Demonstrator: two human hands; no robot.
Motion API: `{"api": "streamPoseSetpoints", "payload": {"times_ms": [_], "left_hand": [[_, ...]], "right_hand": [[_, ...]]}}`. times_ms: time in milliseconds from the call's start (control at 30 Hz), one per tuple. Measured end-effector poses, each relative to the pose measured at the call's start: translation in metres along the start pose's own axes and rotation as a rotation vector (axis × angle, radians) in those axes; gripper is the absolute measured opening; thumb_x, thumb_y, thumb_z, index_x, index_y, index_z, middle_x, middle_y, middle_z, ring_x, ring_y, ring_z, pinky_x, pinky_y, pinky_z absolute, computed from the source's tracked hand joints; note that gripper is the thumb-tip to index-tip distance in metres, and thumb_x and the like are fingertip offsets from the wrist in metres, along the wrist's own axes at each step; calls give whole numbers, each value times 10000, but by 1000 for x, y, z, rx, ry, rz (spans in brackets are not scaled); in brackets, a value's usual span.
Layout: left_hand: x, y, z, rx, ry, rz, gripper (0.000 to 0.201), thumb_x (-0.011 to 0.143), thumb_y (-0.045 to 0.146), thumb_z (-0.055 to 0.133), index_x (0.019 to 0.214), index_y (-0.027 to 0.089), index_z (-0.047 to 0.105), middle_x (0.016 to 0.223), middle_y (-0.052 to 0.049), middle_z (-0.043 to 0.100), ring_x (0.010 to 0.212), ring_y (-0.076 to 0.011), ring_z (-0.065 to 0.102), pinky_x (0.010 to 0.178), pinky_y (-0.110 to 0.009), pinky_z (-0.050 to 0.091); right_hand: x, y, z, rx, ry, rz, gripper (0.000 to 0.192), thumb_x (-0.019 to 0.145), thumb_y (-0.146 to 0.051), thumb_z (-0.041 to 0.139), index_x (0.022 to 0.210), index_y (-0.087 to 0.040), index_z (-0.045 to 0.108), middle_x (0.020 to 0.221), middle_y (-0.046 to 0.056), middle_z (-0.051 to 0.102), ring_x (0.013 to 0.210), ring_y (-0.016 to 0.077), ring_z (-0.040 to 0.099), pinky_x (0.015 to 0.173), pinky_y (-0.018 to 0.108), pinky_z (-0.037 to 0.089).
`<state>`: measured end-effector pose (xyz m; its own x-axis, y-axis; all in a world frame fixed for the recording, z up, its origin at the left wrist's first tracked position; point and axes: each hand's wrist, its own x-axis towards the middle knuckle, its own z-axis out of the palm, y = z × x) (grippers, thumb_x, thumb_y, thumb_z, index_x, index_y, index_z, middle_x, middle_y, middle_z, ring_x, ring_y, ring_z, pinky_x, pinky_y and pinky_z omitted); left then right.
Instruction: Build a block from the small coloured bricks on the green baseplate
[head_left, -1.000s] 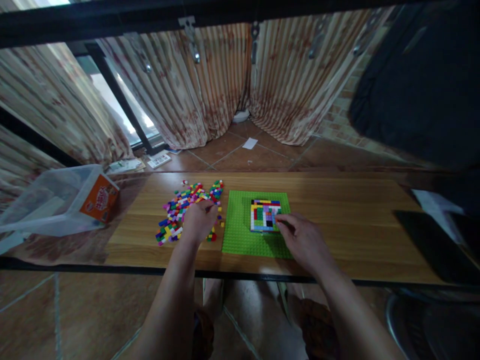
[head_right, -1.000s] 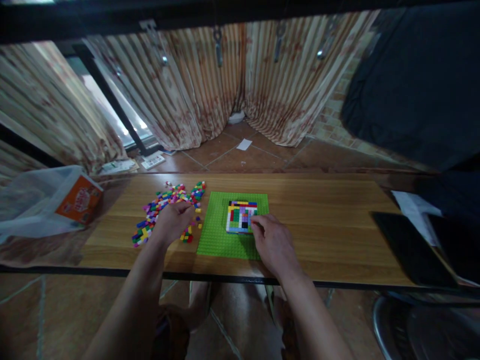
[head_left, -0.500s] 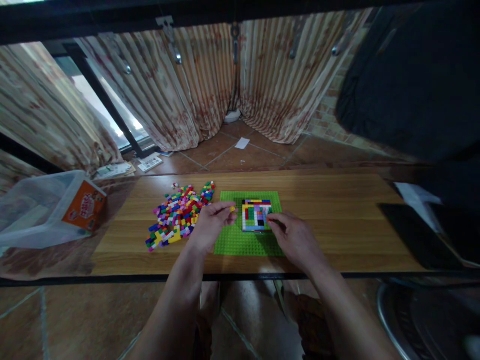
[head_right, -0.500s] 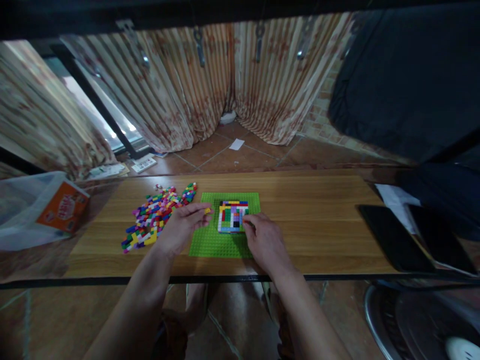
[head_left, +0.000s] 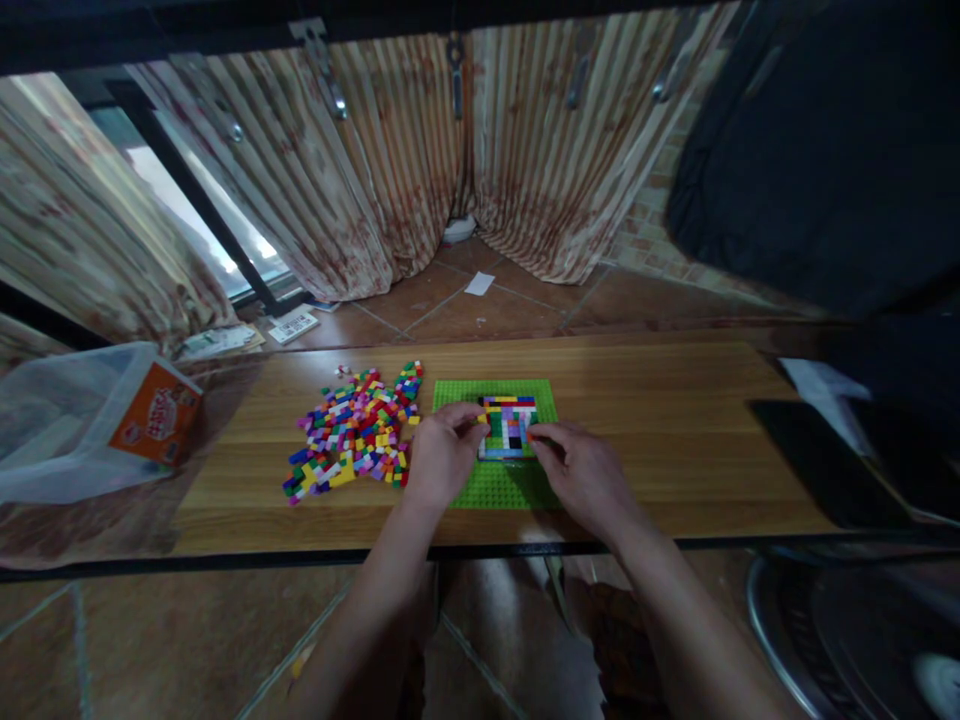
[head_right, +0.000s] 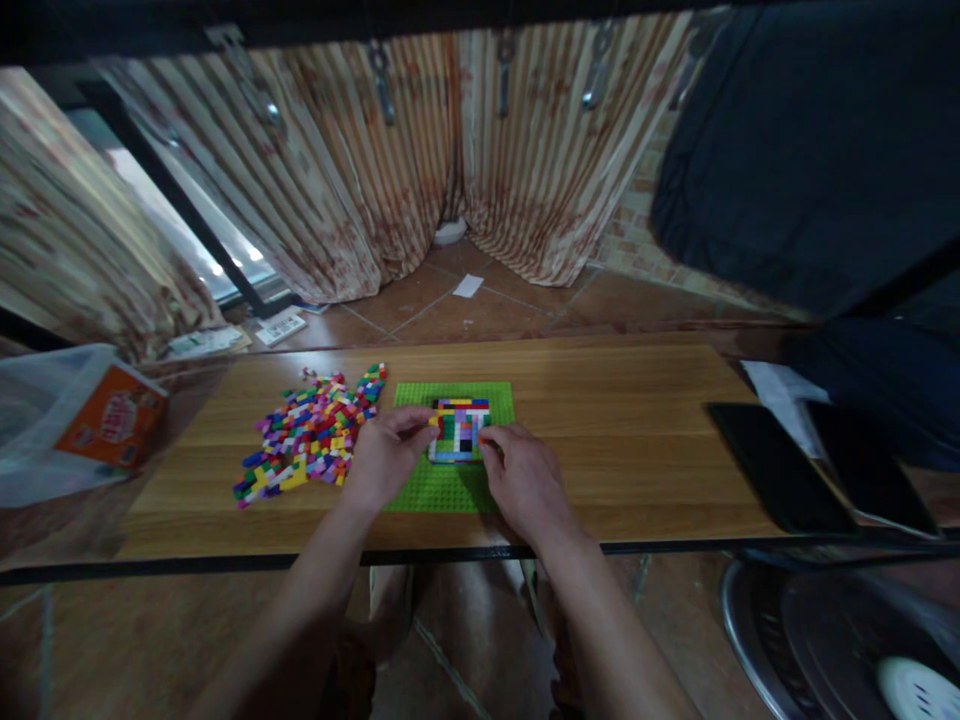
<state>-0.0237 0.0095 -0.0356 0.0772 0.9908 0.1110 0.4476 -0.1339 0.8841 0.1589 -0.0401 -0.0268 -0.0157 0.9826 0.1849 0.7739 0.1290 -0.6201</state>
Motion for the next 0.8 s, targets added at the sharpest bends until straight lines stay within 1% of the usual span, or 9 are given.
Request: {"api": "streamPoseSetpoints", "payload": {"times_ms": [100,200,333,467,600,800], "left_hand": [[1,0,2,70,13,7,163,796,163,668,943,180,735,922,-62,743,815,-168,695,777,-282,545],[2,5,4,122,15,10,189,793,126,661,963,173,731,927,-67,736,811,-164,694,784,-286,548],[3,11,7,185,32,0,221,788,114,660,993,175,717,928,-69,740,822,-170,696,809,-301,550],[4,10,8,193,28,-25,263,780,123,664,1035,182,695,914,-66,744,816,-175,703,799,-301,555],[4,10,7,185,13,-20,274,777,113,653,1041,179,682,923,-65,745,823,-179,708,806,-301,558],[3,14,4,176,14,14,294,809,59,567,1063,163,670,949,-74,751,852,-180,718,818,-290,562]], "right_hand": [[0,0,0,9,0,2,230,923,-226,502,1009,-196,713,1011,100,740,925,239,681,850,381,506],[0,1,1,6,-3,7,232,922,-232,505,1017,-194,713,1008,103,742,936,248,683,852,389,506],[-1,1,0,3,1,4,234,919,-238,502,1015,-212,714,1001,91,741,904,239,686,825,378,512],[-1,1,0,7,2,-1,240,921,-240,496,1020,-215,713,1005,90,740,912,235,683,831,377,512],[-1,1,0,9,-3,-2,237,919,-238,503,1019,-200,714,1011,98,738,915,238,680,830,374,511],[0,1,-1,-5,0,0,241,919,-232,498,1007,-211,721,989,96,744,906,237,684,830,379,513]]}}
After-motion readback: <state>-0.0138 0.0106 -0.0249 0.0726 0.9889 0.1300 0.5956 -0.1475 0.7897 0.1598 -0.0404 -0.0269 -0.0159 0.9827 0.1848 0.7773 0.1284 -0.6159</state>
